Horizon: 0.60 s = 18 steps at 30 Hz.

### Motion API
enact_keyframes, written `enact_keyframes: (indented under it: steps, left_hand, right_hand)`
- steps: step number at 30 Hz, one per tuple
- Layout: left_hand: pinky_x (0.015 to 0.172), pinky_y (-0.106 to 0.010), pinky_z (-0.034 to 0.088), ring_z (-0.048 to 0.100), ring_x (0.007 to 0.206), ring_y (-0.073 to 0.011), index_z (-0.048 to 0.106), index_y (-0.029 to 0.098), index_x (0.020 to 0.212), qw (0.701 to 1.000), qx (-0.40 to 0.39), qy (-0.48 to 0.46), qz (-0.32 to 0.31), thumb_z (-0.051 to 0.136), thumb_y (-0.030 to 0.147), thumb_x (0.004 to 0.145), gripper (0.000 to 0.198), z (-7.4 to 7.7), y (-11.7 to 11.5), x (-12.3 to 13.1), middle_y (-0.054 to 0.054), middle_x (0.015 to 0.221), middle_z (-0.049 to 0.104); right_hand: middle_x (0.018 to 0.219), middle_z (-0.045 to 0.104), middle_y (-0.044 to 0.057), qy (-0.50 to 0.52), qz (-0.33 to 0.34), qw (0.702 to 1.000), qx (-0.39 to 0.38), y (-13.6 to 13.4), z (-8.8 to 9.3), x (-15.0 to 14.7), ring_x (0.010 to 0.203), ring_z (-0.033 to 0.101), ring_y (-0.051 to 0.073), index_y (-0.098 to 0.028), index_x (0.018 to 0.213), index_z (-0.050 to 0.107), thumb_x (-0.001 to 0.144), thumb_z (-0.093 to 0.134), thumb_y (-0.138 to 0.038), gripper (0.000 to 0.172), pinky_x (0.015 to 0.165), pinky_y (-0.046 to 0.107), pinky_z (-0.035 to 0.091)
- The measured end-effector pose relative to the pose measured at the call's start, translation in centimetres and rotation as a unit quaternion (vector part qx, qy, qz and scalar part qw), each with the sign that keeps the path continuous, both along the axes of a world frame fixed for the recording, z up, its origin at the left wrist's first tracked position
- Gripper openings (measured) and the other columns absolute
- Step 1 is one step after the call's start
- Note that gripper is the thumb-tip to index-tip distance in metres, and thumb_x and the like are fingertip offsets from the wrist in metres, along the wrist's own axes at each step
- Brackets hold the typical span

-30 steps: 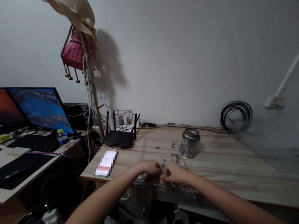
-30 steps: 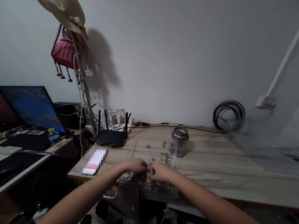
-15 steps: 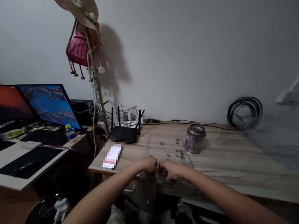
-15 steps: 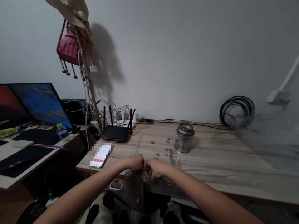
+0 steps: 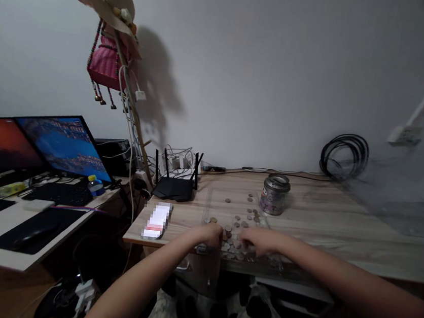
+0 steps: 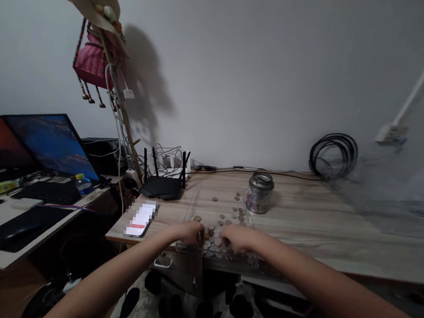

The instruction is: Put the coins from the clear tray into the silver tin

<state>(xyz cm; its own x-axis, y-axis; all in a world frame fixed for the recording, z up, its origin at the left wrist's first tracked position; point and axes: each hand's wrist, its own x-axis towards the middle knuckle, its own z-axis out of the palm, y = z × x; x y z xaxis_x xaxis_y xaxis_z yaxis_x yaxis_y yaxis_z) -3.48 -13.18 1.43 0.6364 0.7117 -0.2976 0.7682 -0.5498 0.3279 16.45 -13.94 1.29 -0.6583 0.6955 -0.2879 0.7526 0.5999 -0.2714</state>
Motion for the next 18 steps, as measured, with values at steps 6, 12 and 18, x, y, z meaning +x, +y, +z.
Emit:
enact_keyframes:
  steps: [6,12,18]
  left_hand:
    - [0.058,-0.02,0.04,0.049,0.055,-0.0103,0.066,0.017,0.067,0.999,-0.031,0.025,0.003,0.062,0.011,0.05,0.017,0.9,0.0,-0.3,0.001,0.055,0.058]
    - [0.055,-0.02,0.037,0.046,0.053,-0.0087,0.066,0.016,0.071,0.998,-0.053,0.013,-0.037,0.058,0.011,0.056,0.017,0.8,0.2,-1.0,0.002,0.059,0.058]
    - [0.054,-0.019,0.036,0.046,0.052,-0.007,0.063,0.016,0.067,0.992,-0.112,-0.053,-0.032,0.057,0.005,0.054,0.018,0.6,0.5,-1.1,0.004,0.058,0.057]
  right_hand:
    - [0.064,0.058,-0.001,-0.079,-0.018,0.996,0.037,-1.0,0.7,2.1,0.061,0.05,0.015,-0.019,0.072,0.065,0.041,0.057,-0.006,0.034,0.056,0.023,0.035]
    - [0.042,0.048,-0.002,-0.096,-0.048,0.993,0.04,-1.2,0.6,1.9,0.045,0.043,0.011,-0.016,0.047,0.059,0.042,0.051,-0.004,0.016,0.05,0.025,0.034]
    - [0.049,0.055,0.002,-0.075,-0.07,0.994,0.048,-0.5,0.1,1.5,0.056,0.053,0.018,-0.017,0.048,0.059,0.036,0.056,0.0,0.021,0.058,0.029,0.038]
